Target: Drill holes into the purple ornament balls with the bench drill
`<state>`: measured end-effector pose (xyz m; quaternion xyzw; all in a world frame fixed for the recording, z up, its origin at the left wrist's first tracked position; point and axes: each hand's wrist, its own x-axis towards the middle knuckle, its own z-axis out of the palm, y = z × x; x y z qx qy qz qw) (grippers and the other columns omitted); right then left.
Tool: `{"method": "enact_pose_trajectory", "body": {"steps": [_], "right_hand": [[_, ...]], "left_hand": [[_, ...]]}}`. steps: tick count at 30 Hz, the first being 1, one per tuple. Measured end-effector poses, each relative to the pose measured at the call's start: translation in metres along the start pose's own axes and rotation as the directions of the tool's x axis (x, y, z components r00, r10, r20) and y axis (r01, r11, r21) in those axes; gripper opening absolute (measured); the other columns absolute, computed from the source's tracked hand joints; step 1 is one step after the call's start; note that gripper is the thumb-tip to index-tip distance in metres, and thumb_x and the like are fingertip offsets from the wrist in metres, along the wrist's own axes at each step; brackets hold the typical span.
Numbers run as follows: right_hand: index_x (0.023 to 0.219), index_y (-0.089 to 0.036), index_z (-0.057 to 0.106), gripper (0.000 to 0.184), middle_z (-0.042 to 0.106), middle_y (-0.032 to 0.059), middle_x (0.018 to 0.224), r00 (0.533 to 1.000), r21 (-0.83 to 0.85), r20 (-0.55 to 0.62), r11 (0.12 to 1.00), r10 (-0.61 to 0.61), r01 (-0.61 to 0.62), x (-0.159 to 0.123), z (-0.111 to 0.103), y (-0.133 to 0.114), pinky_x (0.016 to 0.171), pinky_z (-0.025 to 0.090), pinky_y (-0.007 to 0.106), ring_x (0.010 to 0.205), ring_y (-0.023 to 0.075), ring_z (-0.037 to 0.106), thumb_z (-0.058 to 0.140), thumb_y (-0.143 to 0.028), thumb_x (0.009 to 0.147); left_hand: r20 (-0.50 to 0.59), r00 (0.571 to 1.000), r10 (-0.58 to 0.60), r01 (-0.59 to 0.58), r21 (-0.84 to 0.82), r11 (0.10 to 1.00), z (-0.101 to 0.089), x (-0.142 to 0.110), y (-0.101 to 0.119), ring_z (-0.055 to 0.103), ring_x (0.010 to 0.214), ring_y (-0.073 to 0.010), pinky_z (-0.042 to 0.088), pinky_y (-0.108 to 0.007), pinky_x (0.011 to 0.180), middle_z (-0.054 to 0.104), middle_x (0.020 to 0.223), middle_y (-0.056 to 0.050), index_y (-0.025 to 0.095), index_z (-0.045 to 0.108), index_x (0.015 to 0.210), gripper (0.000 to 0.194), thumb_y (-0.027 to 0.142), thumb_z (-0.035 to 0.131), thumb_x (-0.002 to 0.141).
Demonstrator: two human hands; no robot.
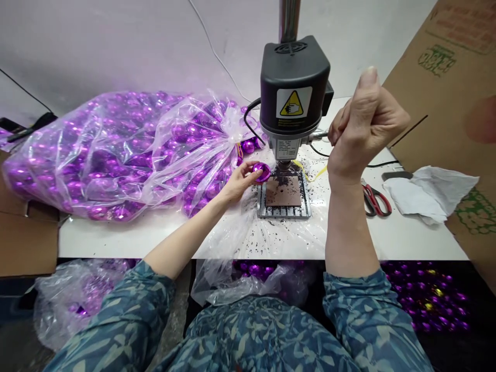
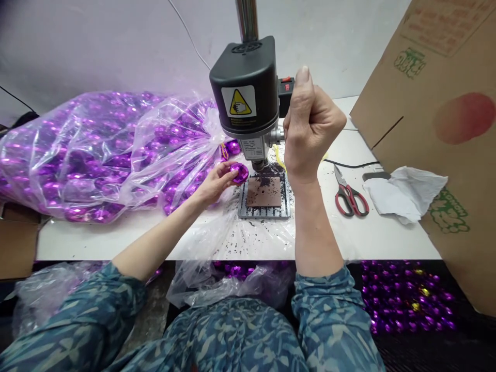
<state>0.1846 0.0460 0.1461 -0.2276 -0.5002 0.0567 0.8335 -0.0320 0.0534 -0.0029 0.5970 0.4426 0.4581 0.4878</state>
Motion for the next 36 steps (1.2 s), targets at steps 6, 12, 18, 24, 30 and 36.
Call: {"method": "enact_pose_trajectory", "body": {"steps": [6,12,18,24,30,36], "right_hand": [[0.054,-0.024,0.03,0.069,0.028,-0.0049,0.046,0.999,-0.168,0.033,0.985,0.04,-0.034,-0.001,-0.001,-0.002,0.052,0.033,0.031,0.043,0.0066,0.03,0.038,-0.081,0.092],[0.056,-0.025,0.027,0.07,0.028,-0.0045,0.047,0.995,-0.225,0.036,0.971,0.089,-0.078,-0.003,0.0,-0.006,0.051,0.032,0.032,0.045,0.0072,0.031,0.027,-0.088,0.088],[0.054,-0.024,0.03,0.067,0.03,-0.007,0.045,0.998,-0.133,0.021,0.99,0.052,-0.049,-0.004,0.001,-0.009,0.048,0.032,0.03,0.04,0.0055,0.031,0.046,-0.081,0.087],[0.054,-0.024,0.031,0.065,0.03,-0.0067,0.044,1.0,-0.067,0.023,0.998,0.013,-0.011,-0.005,0.0,-0.009,0.047,0.031,0.033,0.039,0.0064,0.029,0.053,-0.074,0.088],[0.054,-0.024,0.028,0.07,0.031,-0.0057,0.046,0.998,-0.148,0.024,0.987,0.065,-0.061,-0.013,-0.005,-0.01,0.05,0.034,0.03,0.042,0.005,0.032,0.04,-0.082,0.092],[0.051,-0.023,0.028,0.072,0.025,-0.0075,0.041,0.999,-0.056,-0.043,0.998,-0.002,-0.001,-0.026,-0.013,-0.006,0.043,0.027,0.032,0.035,0.0051,0.028,0.054,-0.072,0.097]], "left_hand": [[-0.032,0.98,-0.194,0.182,-0.225,0.957,0.033,-0.01,-0.028,0.077,0.091,-0.0204,0.06,-0.029,0.068,0.081,0.107,-0.01,0.018,0.069,0.116,0.054,0.051,0.092,0.08],[-0.03,0.995,-0.096,0.091,-0.147,0.985,0.046,-0.001,-0.038,0.078,0.099,-0.0231,0.064,-0.037,0.086,0.082,0.108,-0.009,0.019,0.069,0.119,0.059,0.052,0.094,0.077],[-0.005,1.0,-0.028,0.028,0.035,0.999,0.058,-0.005,-0.036,0.076,0.095,-0.0213,0.063,-0.038,0.089,0.08,0.111,-0.009,0.019,0.07,0.124,0.056,0.041,0.094,0.078],[-0.022,0.998,0.056,-0.051,0.193,0.98,0.07,-0.011,-0.034,0.075,0.101,-0.0239,0.063,-0.042,0.094,0.077,0.121,-0.012,0.018,0.068,0.125,0.057,0.03,0.094,0.076],[-0.026,0.999,0.032,-0.027,0.179,0.984,0.075,-0.014,-0.032,0.075,0.111,-0.0257,0.062,-0.043,0.099,0.078,0.123,-0.012,0.018,0.066,0.128,0.056,0.028,0.092,0.079],[-0.022,0.999,0.037,-0.031,0.226,0.974,0.074,-0.015,-0.032,0.076,0.109,-0.0254,0.063,-0.043,0.097,0.078,0.122,-0.012,0.017,0.065,0.129,0.057,0.031,0.092,0.081]]}}
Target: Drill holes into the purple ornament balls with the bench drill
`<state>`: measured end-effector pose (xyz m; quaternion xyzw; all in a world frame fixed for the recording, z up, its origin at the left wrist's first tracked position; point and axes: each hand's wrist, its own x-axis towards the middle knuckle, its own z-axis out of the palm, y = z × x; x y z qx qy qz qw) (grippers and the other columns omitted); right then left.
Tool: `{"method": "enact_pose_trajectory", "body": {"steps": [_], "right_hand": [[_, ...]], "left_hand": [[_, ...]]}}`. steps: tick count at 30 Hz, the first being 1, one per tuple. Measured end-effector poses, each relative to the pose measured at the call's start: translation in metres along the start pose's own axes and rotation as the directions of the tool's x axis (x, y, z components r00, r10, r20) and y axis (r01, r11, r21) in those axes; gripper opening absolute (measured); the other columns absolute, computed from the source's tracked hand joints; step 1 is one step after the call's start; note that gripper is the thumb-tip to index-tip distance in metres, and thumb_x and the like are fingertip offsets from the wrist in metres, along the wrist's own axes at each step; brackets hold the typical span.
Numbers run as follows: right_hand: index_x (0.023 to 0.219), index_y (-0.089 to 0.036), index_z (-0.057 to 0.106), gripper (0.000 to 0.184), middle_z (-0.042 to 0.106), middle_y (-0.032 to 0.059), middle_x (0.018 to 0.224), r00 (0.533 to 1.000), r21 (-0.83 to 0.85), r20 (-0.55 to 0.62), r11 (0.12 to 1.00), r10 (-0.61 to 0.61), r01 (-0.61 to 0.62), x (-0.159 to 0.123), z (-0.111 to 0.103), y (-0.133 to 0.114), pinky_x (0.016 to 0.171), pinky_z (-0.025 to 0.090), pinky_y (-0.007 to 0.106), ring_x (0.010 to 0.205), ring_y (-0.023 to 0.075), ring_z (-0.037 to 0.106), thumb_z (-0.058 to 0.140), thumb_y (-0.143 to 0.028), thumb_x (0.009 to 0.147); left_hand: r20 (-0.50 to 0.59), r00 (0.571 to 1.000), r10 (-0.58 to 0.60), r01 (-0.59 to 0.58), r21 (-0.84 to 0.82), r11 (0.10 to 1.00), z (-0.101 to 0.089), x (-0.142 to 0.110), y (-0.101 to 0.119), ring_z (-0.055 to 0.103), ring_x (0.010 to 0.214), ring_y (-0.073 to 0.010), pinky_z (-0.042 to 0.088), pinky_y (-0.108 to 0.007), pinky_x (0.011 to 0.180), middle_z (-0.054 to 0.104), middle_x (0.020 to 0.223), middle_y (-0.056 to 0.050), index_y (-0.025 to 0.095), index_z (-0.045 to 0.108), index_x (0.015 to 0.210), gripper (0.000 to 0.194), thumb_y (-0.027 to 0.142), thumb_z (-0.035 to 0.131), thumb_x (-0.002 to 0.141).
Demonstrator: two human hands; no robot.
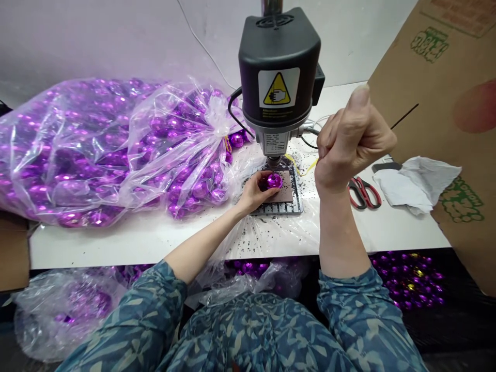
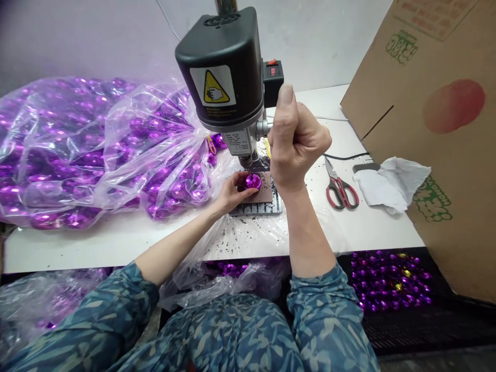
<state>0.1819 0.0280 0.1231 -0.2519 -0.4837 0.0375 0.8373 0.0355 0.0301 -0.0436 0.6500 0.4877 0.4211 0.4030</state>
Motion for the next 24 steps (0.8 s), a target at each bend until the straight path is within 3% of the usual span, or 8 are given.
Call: {"method": "enact_pose_trajectory", "body": {"steps": [8,19,22,24], "right_hand": [[0.05,-0.017,0.025,0.068,0.026,-0.007,0.041,0.99,0.147,-0.019,0.98,-0.137,0.138,-0.018,-0.011,0.012,0.04,0.018,0.025,0.035,0.0018,0.027,0.061,-0.041,0.103],[0.051,-0.019,0.02,0.066,0.018,-0.008,0.038,0.957,0.118,-0.054,0.95,-0.285,0.29,-0.033,-0.019,0.029,0.034,0.015,0.026,0.029,0.0039,0.022,0.058,-0.036,0.103],[0.052,-0.02,0.024,0.065,0.023,-0.0077,0.041,0.976,0.057,-0.036,0.974,-0.216,0.218,-0.02,-0.011,0.019,0.037,0.017,0.026,0.032,0.0029,0.023,0.055,-0.041,0.106],[0.053,-0.022,0.029,0.066,0.028,-0.0067,0.043,0.995,-0.094,0.018,0.99,-0.1,0.101,-0.002,0.0,0.01,0.041,0.026,0.026,0.037,0.0037,0.029,0.048,-0.057,0.105]], "left_hand": [[-0.01,1.0,0.011,-0.011,-0.042,0.999,0.0,0.0,-0.003,0.075,0.109,-0.0252,0.061,-0.041,0.096,0.078,0.123,-0.013,0.016,0.066,0.127,0.057,0.031,0.093,0.079],[-0.04,0.999,0.018,-0.018,-0.004,1.0,0.001,-0.001,0.0,0.075,0.106,-0.0248,0.061,-0.041,0.094,0.078,0.12,-0.012,0.017,0.067,0.125,0.056,0.031,0.094,0.078],[-0.036,0.999,0.01,-0.011,-0.006,1.0,0.002,0.0,0.001,0.075,0.104,-0.0239,0.061,-0.04,0.093,0.077,0.119,-0.012,0.018,0.066,0.123,0.054,0.029,0.094,0.078],[-0.036,0.999,-0.005,0.004,-0.021,1.0,0.003,0.0,0.004,0.074,0.103,-0.0233,0.061,-0.039,0.092,0.077,0.116,-0.011,0.018,0.065,0.12,0.051,0.027,0.093,0.079]]}}
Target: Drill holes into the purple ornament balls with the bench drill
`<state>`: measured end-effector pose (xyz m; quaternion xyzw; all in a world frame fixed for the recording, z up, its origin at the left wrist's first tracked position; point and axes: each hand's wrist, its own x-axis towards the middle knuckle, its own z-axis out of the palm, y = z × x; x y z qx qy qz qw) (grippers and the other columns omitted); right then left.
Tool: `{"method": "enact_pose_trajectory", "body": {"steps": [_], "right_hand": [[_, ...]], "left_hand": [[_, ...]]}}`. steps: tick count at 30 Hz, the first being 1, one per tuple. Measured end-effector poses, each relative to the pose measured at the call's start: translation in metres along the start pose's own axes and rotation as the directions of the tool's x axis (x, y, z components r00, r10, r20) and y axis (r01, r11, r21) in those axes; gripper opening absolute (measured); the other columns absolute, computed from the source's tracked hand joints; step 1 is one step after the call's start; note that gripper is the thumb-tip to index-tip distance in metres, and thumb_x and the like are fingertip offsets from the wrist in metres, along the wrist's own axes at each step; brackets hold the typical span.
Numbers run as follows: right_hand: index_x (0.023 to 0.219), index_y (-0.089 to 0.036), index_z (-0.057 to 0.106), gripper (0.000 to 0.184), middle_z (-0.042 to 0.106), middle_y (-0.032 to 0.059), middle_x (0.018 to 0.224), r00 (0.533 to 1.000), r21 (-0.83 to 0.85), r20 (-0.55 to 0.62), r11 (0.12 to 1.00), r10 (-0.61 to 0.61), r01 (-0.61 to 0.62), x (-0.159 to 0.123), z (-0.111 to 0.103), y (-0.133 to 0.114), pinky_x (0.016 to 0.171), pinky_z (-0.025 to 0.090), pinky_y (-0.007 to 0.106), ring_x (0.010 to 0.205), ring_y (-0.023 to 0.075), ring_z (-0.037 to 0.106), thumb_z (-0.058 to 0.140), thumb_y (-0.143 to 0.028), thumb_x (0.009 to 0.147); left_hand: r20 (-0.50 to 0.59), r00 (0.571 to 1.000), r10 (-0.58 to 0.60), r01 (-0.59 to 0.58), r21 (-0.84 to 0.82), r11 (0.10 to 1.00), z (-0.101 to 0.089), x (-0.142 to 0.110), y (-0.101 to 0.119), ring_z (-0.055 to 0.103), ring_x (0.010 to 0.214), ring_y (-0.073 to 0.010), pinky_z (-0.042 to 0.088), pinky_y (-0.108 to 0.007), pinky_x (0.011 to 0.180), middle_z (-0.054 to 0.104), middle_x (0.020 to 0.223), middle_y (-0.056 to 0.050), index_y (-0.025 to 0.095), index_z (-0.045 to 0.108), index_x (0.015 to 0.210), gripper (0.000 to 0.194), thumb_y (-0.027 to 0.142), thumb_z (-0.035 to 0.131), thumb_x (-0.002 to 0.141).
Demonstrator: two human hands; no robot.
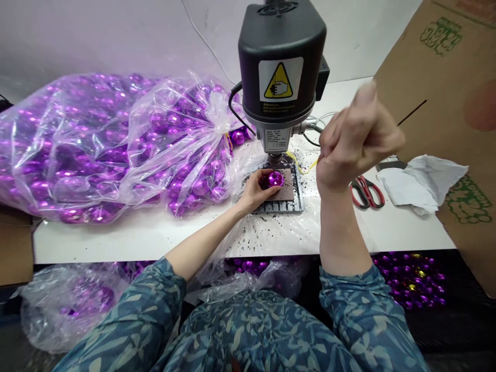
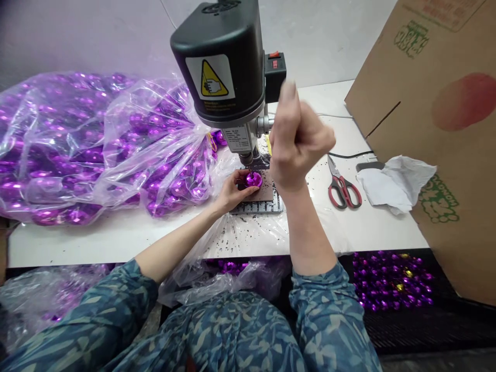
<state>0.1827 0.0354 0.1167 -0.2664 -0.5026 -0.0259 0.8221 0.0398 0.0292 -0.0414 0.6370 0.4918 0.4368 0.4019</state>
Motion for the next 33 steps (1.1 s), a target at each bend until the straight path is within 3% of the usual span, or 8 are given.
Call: {"method": "enact_pose_trajectory", "body": {"steps": [5,8,12,16,19,24,28,33], "right_hand": [[0.051,-0.024,0.031,0.065,0.028,-0.0075,0.042,0.995,0.141,0.049,0.986,0.082,-0.088,0.038,0.021,-0.005,0.043,0.026,0.031,0.036,0.0053,0.027,0.059,-0.075,0.081],[0.05,-0.022,0.033,0.066,0.028,-0.0077,0.043,0.994,0.18,0.062,0.978,0.091,-0.101,0.041,0.023,-0.004,0.045,0.023,0.031,0.036,0.0045,0.026,0.062,-0.074,0.078],[0.05,-0.021,0.034,0.065,0.029,-0.0078,0.045,0.991,0.187,0.05,0.973,0.126,-0.134,0.037,0.021,-0.007,0.049,0.024,0.029,0.038,0.0029,0.029,0.064,-0.072,0.077],[0.05,-0.022,0.033,0.066,0.027,-0.0084,0.043,0.99,0.188,0.024,0.972,0.141,-0.143,0.037,0.023,-0.007,0.048,0.023,0.029,0.037,0.0032,0.028,0.064,-0.074,0.075],[0.048,-0.023,0.033,0.065,0.026,-0.0086,0.042,0.995,0.214,-0.017,0.972,0.098,-0.092,0.037,0.025,-0.006,0.046,0.022,0.032,0.035,0.0037,0.025,0.066,-0.072,0.076],[0.049,-0.024,0.034,0.064,0.026,-0.0086,0.043,0.995,0.193,-0.012,0.976,0.102,-0.098,0.036,0.024,-0.007,0.045,0.023,0.033,0.034,0.0049,0.026,0.065,-0.072,0.078],[0.049,-0.024,0.033,0.064,0.025,-0.0089,0.043,0.998,0.193,-0.004,0.979,0.07,-0.067,0.035,0.023,-0.005,0.045,0.028,0.032,0.034,0.0049,0.026,0.064,-0.07,0.081],[0.05,-0.026,0.033,0.066,0.024,-0.0091,0.044,0.999,0.147,-0.008,0.988,0.052,-0.05,0.034,0.022,-0.002,0.043,0.027,0.033,0.034,0.0051,0.025,0.059,-0.076,0.084]], "left_hand": [[-0.138,0.989,-0.044,0.052,0.053,0.997,-0.011,-0.019,0.021,0.071,0.096,-0.0205,0.058,-0.035,0.084,0.073,0.107,-0.007,0.019,0.06,0.114,0.048,0.025,0.091,0.077],[0.119,0.993,-0.028,0.012,0.131,0.991,-0.036,-0.059,0.041,0.068,0.086,-0.0192,0.055,-0.031,0.073,0.072,0.1,-0.005,0.02,0.062,0.107,0.041,0.032,0.089,0.078],[0.724,0.689,0.016,-0.233,0.201,0.951,-0.066,-0.134,0.055,0.066,0.078,-0.0203,0.051,-0.03,0.066,0.072,0.09,-0.001,0.025,0.069,0.097,0.033,0.034,0.092,0.075],[0.784,0.62,0.035,-0.371,0.253,0.893,-0.074,-0.167,0.048,0.069,0.079,-0.0223,0.055,-0.034,0.07,0.073,0.09,-0.002,0.031,0.071,0.098,0.01,0.031,0.078,0.09],[0.696,0.707,0.123,-0.353,0.198,0.914,-0.079,-0.129,0.037,0.073,0.092,-0.023,0.061,-0.039,0.085,0.076,0.1,-0.006,0.032,0.072,0.108,0.016,0.027,0.058,0.101],[0.295,0.941,0.164,-0.268,0.357,0.895,-0.091,0.011,0.012,0.07,0.095,-0.0246,0.06,-0.044,0.091,0.074,0.102,-0.01,0.024,0.068,0.103,0.021,0.014,0.052,0.094],[0.133,0.99,0.045,-0.116,0.601,0.79,-0.097,0.092,-0.008,0.065,0.119,-0.0361,0.051,-0.054,0.11,0.071,0.112,-0.019,0.018,0.068,0.097,0.012,0.012,0.065,0.087],[-0.097,0.992,-0.08,0.126,0.754,0.644,-0.108,0.114,-0.023,0.049,0.142,-0.0521,0.037,-0.07,0.118,0.065,0.13,-0.033,0.01,0.069,0.101,0.022,0.013,0.074,0.08]]}}
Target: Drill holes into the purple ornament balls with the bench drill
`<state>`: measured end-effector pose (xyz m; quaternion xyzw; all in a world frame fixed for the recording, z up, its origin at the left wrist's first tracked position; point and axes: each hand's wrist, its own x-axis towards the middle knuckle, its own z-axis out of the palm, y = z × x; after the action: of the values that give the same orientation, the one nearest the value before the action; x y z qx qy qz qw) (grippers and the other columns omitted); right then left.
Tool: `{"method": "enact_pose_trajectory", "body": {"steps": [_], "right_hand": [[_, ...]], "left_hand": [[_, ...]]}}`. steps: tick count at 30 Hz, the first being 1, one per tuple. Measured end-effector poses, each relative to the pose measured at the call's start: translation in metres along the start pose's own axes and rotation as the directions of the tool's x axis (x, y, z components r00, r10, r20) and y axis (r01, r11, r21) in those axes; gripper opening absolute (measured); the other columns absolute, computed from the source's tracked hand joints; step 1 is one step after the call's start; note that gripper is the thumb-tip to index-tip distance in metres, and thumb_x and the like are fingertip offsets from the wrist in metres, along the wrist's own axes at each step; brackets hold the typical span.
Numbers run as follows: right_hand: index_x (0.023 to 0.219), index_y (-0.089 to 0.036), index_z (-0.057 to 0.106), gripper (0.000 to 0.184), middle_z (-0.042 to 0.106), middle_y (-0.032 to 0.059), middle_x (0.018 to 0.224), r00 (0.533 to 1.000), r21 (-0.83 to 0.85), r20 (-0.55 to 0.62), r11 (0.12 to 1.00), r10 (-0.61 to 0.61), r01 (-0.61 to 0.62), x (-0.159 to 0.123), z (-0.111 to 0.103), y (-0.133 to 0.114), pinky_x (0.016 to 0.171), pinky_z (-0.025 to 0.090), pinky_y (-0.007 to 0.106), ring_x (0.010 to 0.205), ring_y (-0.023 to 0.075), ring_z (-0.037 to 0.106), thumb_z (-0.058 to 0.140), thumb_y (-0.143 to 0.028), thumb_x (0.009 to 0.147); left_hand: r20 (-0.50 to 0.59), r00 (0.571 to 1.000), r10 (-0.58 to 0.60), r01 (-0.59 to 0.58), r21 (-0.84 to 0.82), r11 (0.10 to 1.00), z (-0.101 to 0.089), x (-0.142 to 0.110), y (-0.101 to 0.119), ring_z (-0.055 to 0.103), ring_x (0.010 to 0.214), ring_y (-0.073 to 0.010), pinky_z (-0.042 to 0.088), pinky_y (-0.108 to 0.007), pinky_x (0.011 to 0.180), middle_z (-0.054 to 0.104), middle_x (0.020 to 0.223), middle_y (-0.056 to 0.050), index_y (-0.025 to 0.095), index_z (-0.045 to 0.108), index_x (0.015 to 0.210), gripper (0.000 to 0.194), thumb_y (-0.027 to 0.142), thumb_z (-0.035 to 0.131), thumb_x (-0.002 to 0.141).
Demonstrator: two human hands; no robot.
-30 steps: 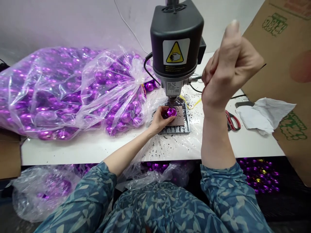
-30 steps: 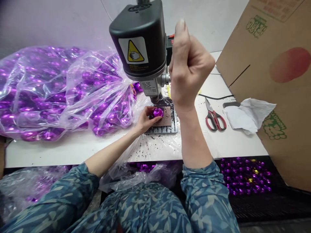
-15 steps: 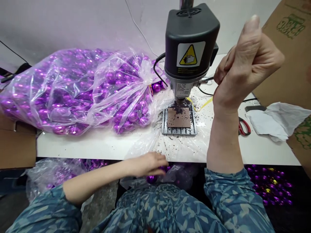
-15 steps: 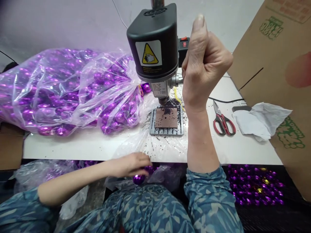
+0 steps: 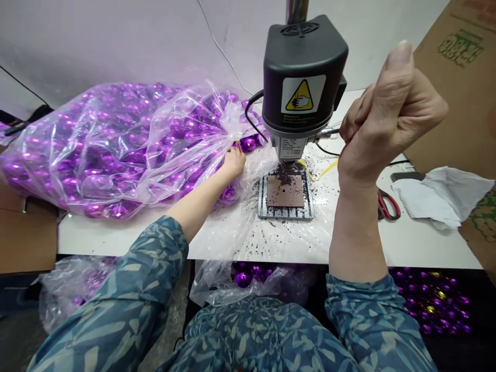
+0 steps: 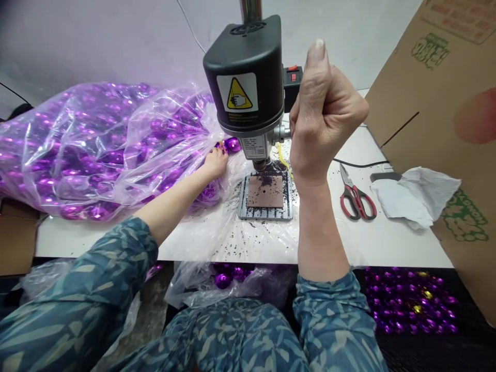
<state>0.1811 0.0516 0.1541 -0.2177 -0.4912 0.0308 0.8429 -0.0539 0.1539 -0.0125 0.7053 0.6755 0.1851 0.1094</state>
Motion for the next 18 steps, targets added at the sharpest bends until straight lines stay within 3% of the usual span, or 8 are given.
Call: {"method": "enact_pose_trajectory", "body": {"steps": [3,6,7,9,11,12,14,18], "right_hand": [[0.052,-0.026,0.028,0.069,0.023,-0.0093,0.044,1.0,-0.064,-0.001,0.998,0.017,-0.017,-0.002,-0.001,-0.001,0.043,0.028,0.031,0.035,0.0038,0.025,0.05,-0.083,0.085],[0.053,-0.025,0.026,0.07,0.023,-0.0093,0.044,0.999,-0.084,-0.004,0.996,0.041,-0.041,-0.004,-0.002,-0.003,0.045,0.028,0.029,0.036,0.0028,0.027,0.049,-0.083,0.084],[0.052,-0.024,0.026,0.07,0.023,-0.0092,0.044,0.999,-0.075,-0.007,0.996,0.043,-0.043,-0.005,-0.002,-0.004,0.045,0.028,0.028,0.037,0.0027,0.027,0.05,-0.082,0.084],[0.052,-0.024,0.028,0.07,0.024,-0.009,0.044,0.999,-0.059,-0.015,0.998,0.036,-0.037,-0.006,-0.002,-0.005,0.045,0.028,0.029,0.037,0.003,0.027,0.053,-0.08,0.084],[0.052,-0.024,0.028,0.069,0.024,-0.0085,0.044,0.999,-0.073,-0.029,0.997,0.024,-0.026,-0.007,-0.001,-0.006,0.045,0.028,0.03,0.037,0.0037,0.027,0.051,-0.08,0.086],[0.051,-0.025,0.028,0.069,0.024,-0.0083,0.043,0.999,-0.085,-0.033,0.996,0.021,-0.024,-0.007,-0.001,-0.006,0.045,0.029,0.03,0.037,0.004,0.027,0.049,-0.081,0.086],[0.051,-0.025,0.029,0.069,0.026,-0.0079,0.043,0.999,-0.077,-0.026,0.997,0.028,-0.03,-0.007,-0.001,-0.006,0.045,0.029,0.032,0.036,0.0048,0.027,0.05,-0.08,0.086],[0.052,-0.025,0.032,0.068,0.029,-0.0067,0.043,1.0,-0.073,-0.001,0.997,0.031,-0.031,-0.008,-0.003,-0.009,0.045,0.031,0.033,0.036,0.0064,0.027,0.051,-0.081,0.086]], "left_hand": [[-0.026,0.999,-0.02,0.019,-0.056,0.998,-0.007,-0.005,-0.004,0.056,0.136,-0.049,0.039,-0.066,0.118,0.068,0.128,-0.028,0.012,0.071,0.101,0.025,0.012,0.078,0.077],[0.003,1.0,0.002,-0.001,-0.363,0.932,-0.017,-0.02,0.003,0.067,0.12,-0.0377,0.052,-0.056,0.11,0.073,0.12,-0.018,0.017,0.072,0.11,0.031,0.022,0.081,0.081],[0.028,1.0,0.009,0.006,-0.517,0.856,-0.019,-0.028,0.007,0.07,0.115,-0.0334,0.056,-0.053,0.106,0.074,0.117,-0.015,0.019,0.07,0.116,0.033,0.027,0.079,0.085],[0.107,0.994,0.028,0.067,-0.783,0.618,-0.019,-0.047,0.018,0.074,0.106,-0.0269,0.062,-0.048,0.097,0.076,0.114,-0.011,0.021,0.067,0.123,0.034,0.034,0.074,0.092],[0.198,0.979,0.053,0.16,-0.903,0.399,-0.016,-0.066,0.028,0.076,0.103,-0.0241,0.065,-0.046,0.093,0.077,0.115,-0.011,0.022,0.065,0.12,0.031,0.034,0.074,0.092],[0.231,0.971,0.058,0.199,-0.921,0.335,-0.012,-0.074,0.033,0.076,0.103,-0.0237,0.066,-0.046,0.092,0.077,0.115,-0.011,0.022,0.065,0.117,0.03,0.034,0.076,0.091],[0.269,0.962,0.038,0.247,-0.925,0.288,-0.003,-0.088,0.039,0.076,0.101,-0.0226,0.066,-0.042,0.087,0.078,0.113,-0.01,0.022,0.064,0.111,0.031,0.036,0.08,0.088],[0.243,0.97,-0.014,0.234,-0.912,0.337,0.018,-0.099,0.045,0.074,0.087,-0.018,0.057,-0.027,0.067,0.078,0.103,-0.007,0.022,0.064,0.109,0.047,0.05,0.089,0.08]]}}
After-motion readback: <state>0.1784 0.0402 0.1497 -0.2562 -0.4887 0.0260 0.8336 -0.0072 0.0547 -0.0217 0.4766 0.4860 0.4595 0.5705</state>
